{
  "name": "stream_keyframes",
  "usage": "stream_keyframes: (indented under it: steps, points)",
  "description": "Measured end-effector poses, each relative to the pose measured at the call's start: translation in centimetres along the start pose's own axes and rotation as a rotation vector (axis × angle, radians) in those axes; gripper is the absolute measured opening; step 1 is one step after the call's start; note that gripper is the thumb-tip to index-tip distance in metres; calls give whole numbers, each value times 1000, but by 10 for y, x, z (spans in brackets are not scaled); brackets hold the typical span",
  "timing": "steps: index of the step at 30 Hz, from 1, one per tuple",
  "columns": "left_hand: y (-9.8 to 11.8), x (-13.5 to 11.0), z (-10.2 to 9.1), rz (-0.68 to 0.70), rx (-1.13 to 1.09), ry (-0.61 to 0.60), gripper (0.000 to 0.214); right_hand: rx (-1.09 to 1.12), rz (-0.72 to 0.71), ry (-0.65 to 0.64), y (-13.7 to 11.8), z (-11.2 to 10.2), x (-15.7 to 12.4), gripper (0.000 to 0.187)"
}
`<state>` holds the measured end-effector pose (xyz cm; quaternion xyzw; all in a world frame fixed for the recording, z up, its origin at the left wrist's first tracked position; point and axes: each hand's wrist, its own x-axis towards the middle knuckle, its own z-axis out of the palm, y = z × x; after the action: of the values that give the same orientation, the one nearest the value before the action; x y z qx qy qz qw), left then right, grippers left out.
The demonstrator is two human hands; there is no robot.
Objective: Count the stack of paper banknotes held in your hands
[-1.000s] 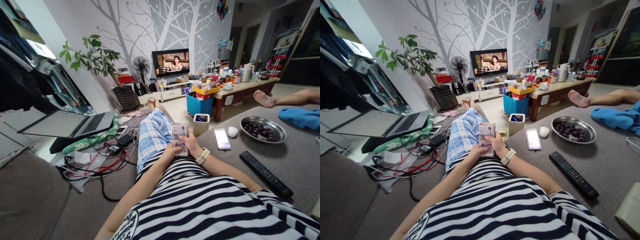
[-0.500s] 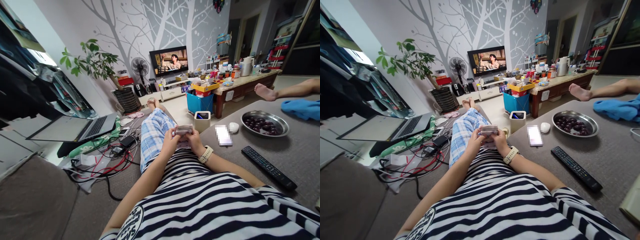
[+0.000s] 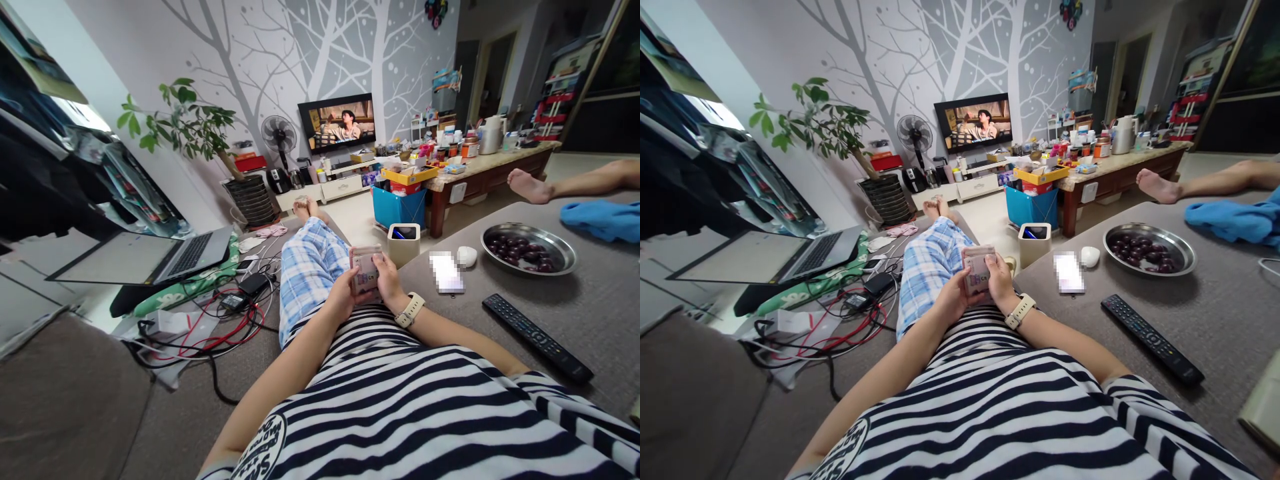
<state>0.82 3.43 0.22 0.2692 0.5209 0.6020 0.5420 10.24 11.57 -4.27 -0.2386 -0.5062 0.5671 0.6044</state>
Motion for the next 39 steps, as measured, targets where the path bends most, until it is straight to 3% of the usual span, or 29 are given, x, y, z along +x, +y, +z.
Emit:
stream_keyframes:
  steps: [6,10,14,19,25,32,39]
  points:
    - [2,4,-20,-106,-70,-126,33,98,131,-143,5,0,3,43]
    - [-2,5,-19,-58,-22,-130,32,174,214,-154,4,0,6,46]
    - [-11,12,-11,74,64,-15,34,214,213,-121,9,0,9,48]
    - [-13,17,-9,69,-20,190,27,175,195,-21,20,2,8,54]
    - [-7,12,-9,52,-167,259,14,-11,110,-88,21,3,3,59]
    - [-6,8,-2,66,-161,270,20,-281,-81,-21,25,2,-1,62]
    - [-3,2,1,84,-119,277,21,-309,-202,-55,22,3,-5,54]
